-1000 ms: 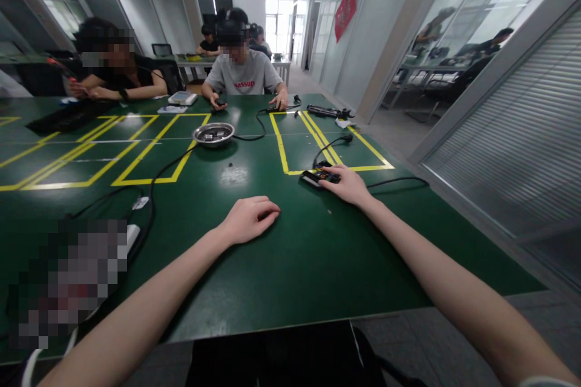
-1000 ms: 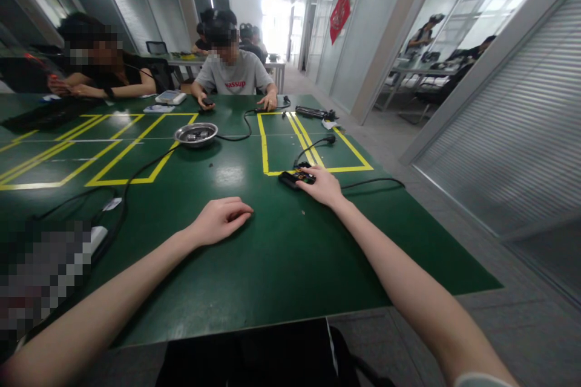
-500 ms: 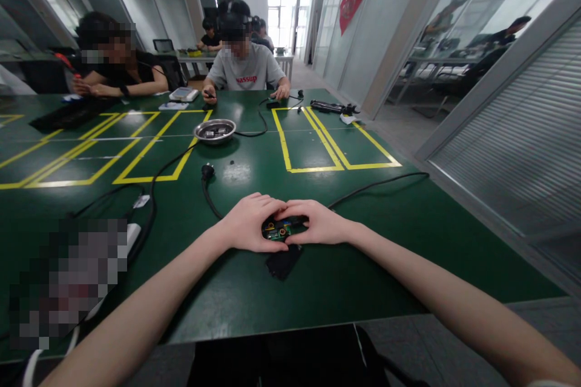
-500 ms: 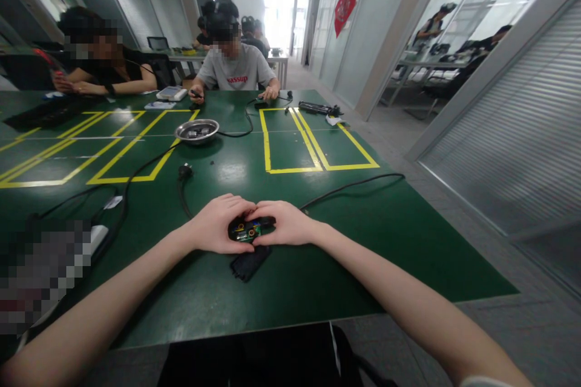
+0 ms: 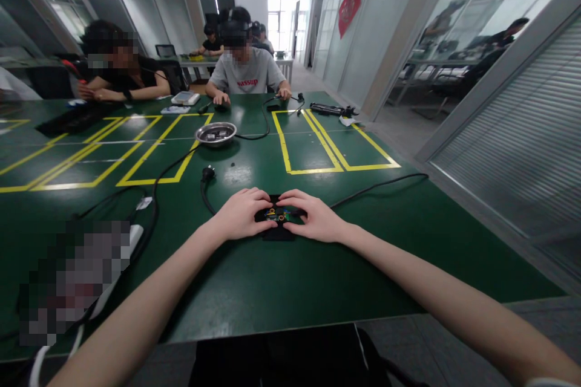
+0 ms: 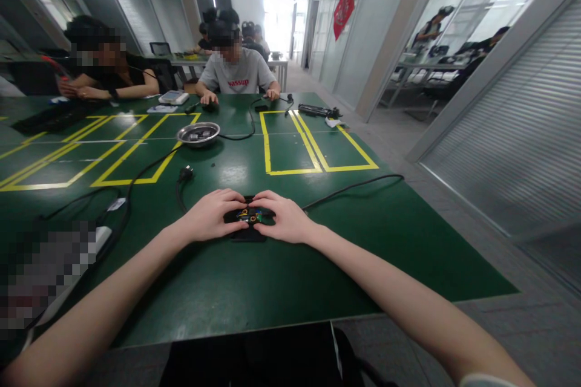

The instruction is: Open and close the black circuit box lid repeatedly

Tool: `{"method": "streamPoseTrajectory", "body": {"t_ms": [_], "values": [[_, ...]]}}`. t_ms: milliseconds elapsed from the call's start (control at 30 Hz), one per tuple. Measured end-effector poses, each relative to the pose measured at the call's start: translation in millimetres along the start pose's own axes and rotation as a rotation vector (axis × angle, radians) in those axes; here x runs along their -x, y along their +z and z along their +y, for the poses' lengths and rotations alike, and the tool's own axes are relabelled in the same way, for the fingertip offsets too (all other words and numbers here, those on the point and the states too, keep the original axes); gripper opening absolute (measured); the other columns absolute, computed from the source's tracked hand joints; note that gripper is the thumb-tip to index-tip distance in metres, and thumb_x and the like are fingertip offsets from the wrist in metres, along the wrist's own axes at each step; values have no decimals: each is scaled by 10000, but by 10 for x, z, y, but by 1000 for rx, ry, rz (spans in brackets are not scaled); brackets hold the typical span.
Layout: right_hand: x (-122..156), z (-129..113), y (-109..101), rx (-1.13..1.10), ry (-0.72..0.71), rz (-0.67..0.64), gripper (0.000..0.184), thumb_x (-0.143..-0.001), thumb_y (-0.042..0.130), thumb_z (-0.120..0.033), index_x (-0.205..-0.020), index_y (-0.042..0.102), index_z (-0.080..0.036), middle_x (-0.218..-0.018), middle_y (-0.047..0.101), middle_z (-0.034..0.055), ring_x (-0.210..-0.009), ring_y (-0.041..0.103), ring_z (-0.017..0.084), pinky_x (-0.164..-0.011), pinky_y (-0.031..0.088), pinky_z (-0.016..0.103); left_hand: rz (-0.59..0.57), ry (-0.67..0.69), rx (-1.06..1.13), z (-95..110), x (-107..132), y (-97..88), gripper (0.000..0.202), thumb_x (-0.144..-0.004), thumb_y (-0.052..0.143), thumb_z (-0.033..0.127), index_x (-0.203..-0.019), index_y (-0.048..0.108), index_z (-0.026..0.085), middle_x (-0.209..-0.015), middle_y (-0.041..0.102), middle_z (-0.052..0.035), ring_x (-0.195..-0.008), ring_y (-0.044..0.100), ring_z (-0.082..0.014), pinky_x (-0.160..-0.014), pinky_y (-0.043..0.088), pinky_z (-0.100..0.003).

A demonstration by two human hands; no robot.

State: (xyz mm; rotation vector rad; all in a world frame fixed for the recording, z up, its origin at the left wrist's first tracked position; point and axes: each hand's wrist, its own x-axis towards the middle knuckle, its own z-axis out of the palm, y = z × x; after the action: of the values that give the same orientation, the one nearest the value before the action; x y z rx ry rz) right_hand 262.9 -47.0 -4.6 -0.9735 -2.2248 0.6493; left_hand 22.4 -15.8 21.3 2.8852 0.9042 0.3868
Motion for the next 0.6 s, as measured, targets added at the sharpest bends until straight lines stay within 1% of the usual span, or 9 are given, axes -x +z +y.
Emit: {"method": "streamPoseTrajectory", "body": {"t_ms": [100,167,267,367,467,600], "values": [[-1,23,-83,27,-1,10,351,-868,697,-309,-1200,676,-197,-1208,650,104,-700,624,138,-595,543,287,9,-12,4,9,7,5,290,-903,683,425,-1037,748,176,-1132,718,-102,-1031,665,-262,-916,523,-396],[-1,71,-176,86,1,-4,267,-879,673,-273,-1129,688,-181,-1082,684,81,-652,601,135,-621,537,303,21,-17,12,5,9,15,294,-907,675,412,-1063,745,173,-1146,713,-108,-1032,663,-265,-919,527,-404],[2,182,-304,126,1,-43,142,-874,655,-206,-1001,714,-186,-934,712,55,-748,657,177,-676,538,306,29,-22,20,-13,9,31,318,-911,664,419,-1110,738,182,-1174,704,-110,-1044,659,-266,-934,529,-410],[3,263,-343,97,-25,-43,118,-906,629,-191,-947,739,-197,-903,734,51,-816,689,188,-758,548,318,33,-27,20,-23,8,41,331,-911,659,421,-1138,731,191,-1194,699,-108,-1061,655,-263,-949,530,-405],[-3,252,-271,72,-53,-13,134,-926,623,-190,-961,752,-193,-914,744,59,-836,700,190,-791,556,325,37,-33,22,-20,6,47,328,-905,663,410,-1129,731,180,-1191,701,-110,-1060,657,-264,-940,538,-400],[-25,162,-102,99,-72,26,141,-931,629,-176,-985,757,-197,-953,754,70,-867,711,199,-810,566,334,46,-33,33,-23,6,62,330,-898,670,425,-1106,737,177,-1173,707,-110,-1059,658,-266,-940,543,-397]]}}
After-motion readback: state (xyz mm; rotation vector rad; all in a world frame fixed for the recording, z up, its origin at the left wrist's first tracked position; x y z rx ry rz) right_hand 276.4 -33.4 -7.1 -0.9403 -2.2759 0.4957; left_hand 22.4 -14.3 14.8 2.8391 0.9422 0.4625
